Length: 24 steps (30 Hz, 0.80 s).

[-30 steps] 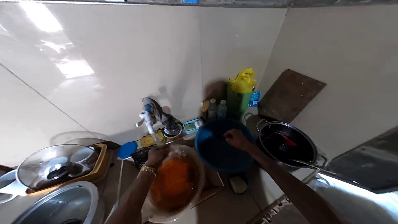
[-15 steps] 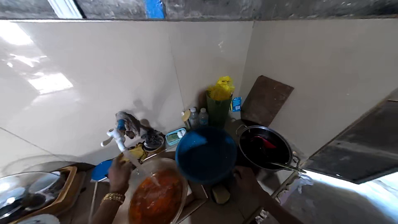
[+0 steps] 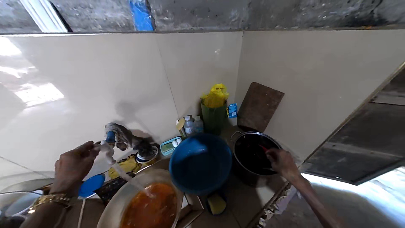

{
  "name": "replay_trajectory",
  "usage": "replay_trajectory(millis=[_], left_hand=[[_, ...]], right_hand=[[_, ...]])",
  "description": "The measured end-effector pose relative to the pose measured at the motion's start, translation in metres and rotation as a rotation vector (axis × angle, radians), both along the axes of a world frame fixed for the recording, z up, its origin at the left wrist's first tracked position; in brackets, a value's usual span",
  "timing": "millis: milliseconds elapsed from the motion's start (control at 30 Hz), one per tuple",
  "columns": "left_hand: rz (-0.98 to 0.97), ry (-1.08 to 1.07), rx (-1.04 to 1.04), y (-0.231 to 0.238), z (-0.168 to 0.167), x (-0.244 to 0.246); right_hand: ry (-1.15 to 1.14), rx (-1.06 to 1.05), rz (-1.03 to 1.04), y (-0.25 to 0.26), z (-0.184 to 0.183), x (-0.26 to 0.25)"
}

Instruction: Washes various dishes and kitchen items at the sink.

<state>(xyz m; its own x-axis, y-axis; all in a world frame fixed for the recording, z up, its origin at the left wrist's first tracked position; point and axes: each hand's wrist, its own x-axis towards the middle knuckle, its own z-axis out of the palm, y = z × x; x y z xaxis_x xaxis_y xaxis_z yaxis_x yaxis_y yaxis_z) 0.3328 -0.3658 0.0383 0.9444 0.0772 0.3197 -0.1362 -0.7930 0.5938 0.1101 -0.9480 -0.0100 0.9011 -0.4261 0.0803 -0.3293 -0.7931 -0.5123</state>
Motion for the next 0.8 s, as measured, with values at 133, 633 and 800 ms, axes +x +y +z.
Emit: replay_trajectory(millis=[133, 633, 800], left_hand=[[0.019, 0.005, 0.163, 0.004, 0.008, 0.007], [-0.001, 0.123, 0.207, -0.014, 0.036, -0.015], [0.062, 0.265, 0.427, -0.026, 0.048, -0.013]], right_hand=[[0.154, 0.033, -0.017, -0.036, -0.014, 0.037], [0.387, -0.162, 0.208, -0.001, 0.067, 0.059], [0.206, -0.145, 0.598, 0.1, 0.11, 0.034]])
